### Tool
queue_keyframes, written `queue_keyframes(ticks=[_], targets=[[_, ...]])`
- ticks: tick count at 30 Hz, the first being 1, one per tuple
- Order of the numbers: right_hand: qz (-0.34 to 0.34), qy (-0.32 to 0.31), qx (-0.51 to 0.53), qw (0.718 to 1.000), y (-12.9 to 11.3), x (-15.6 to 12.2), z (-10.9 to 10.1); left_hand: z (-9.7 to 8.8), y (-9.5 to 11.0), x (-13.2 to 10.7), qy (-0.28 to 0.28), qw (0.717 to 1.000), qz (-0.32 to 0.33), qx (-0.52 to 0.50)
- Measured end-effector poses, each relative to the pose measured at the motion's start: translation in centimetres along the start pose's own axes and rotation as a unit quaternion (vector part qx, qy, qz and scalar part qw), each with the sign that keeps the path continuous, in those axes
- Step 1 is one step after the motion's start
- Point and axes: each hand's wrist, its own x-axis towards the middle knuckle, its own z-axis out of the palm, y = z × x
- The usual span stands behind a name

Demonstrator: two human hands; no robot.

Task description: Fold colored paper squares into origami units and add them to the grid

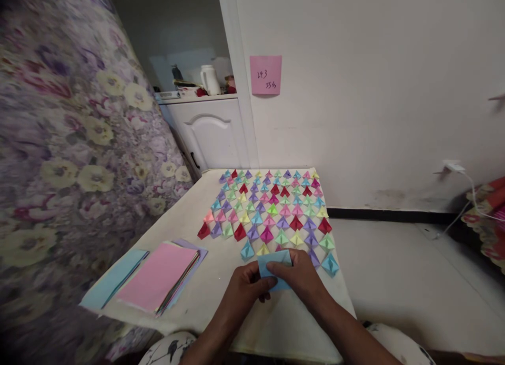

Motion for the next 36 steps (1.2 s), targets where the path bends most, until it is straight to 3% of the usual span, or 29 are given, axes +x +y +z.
queue_keyframes(ticks=[9,20,26,29,33,36], targets=[[0.025,0.005,0.039,0.999,0.0,0.2,0.1,0.4,0.7,-0.5,0.011,0.999,0.012,0.037],[0.041,-0.002,0.044,0.998,-0.4,-0.2,0.2,0.3,0.8,-0.6,-0.02,0.998,-0.013,0.058],[0.022,0.031,0.027,0.999,-0.2,0.1,0.2,0.5,0.7,-0.6,-0.027,0.998,-0.016,0.057],[0.008,0.036,0.046,0.998,-0.6,0.0,0.1,0.2,0.5,-0.2,-0.011,0.999,-0.013,0.039],[0.009,-0.027,0.015,0.999,-1.0,-0.2,-0.1,-0.6,0.5,0.3,0.042,0.999,0.001,0.008],[-0.01,-0.032,-0.005,0.999,-0.8,-0.2,0.0,-0.9,0.5,0.4,0.044,0.999,0.012,-0.015]])
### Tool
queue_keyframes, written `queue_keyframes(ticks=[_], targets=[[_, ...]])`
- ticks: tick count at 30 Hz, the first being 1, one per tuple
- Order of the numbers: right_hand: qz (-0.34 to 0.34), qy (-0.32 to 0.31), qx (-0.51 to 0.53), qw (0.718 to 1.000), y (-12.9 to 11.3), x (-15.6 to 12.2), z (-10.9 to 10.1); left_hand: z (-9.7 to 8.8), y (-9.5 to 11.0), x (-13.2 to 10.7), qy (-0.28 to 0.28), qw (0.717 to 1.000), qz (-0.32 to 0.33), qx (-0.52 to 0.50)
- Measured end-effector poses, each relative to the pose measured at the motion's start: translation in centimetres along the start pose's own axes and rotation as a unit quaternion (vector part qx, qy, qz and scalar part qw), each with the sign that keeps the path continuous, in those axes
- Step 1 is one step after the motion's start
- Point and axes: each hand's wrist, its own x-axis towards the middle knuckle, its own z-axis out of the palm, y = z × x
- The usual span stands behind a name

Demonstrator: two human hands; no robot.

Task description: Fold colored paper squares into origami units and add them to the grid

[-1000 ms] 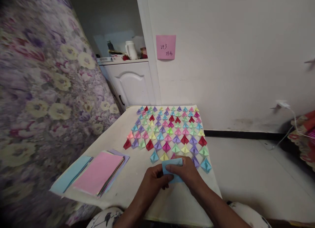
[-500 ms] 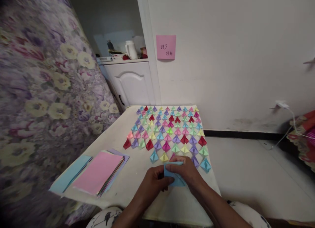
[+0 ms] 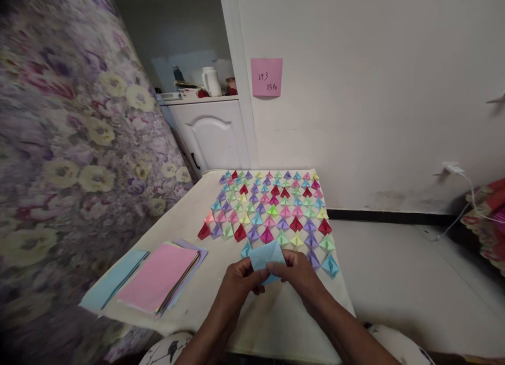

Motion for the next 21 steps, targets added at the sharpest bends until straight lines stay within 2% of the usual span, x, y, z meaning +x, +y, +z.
queue_keyframes(ticks=[4,9,21], targets=[[-0.03,0.002,0.048,0.998,0.2,0.0,0.3,0.4,0.3,-0.3,0.004,1.0,0.013,-0.02],[-0.048,0.011,0.04,0.998,-0.2,-0.3,0.2,0.9,0.7,-0.5,0.019,0.999,0.028,-0.031],[-0.051,-0.003,0.045,0.998,-0.6,-0.6,-0.1,1.2,0.9,-0.9,-0.017,0.996,0.011,-0.083]])
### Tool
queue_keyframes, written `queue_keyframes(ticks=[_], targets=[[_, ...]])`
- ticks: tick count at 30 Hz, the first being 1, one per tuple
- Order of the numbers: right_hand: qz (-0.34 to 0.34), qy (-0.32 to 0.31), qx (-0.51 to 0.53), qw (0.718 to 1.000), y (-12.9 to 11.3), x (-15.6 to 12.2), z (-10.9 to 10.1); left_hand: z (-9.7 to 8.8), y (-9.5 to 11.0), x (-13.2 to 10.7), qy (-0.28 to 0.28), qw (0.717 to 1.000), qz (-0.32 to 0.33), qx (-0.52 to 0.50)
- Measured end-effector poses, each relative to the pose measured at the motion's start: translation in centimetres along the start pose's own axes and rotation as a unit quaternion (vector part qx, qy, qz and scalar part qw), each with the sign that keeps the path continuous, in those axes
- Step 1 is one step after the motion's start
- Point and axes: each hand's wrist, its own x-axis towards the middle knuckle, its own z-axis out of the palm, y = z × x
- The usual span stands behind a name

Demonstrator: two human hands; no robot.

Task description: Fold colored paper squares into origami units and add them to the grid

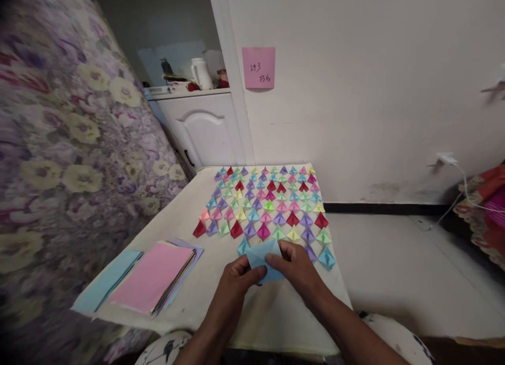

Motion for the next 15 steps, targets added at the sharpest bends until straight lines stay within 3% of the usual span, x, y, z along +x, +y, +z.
queue_keyframes(ticks=[5,15], targets=[[0.02,0.021,0.019,0.999,0.18,0.06,-0.4,0.2,0.32,-0.21,-0.03,0.999,-0.011,-0.033],[0.13,-0.047,0.161,0.977,0.6,0.22,-0.55,0.42,0.23,-0.28,-0.063,0.994,0.023,-0.083]])
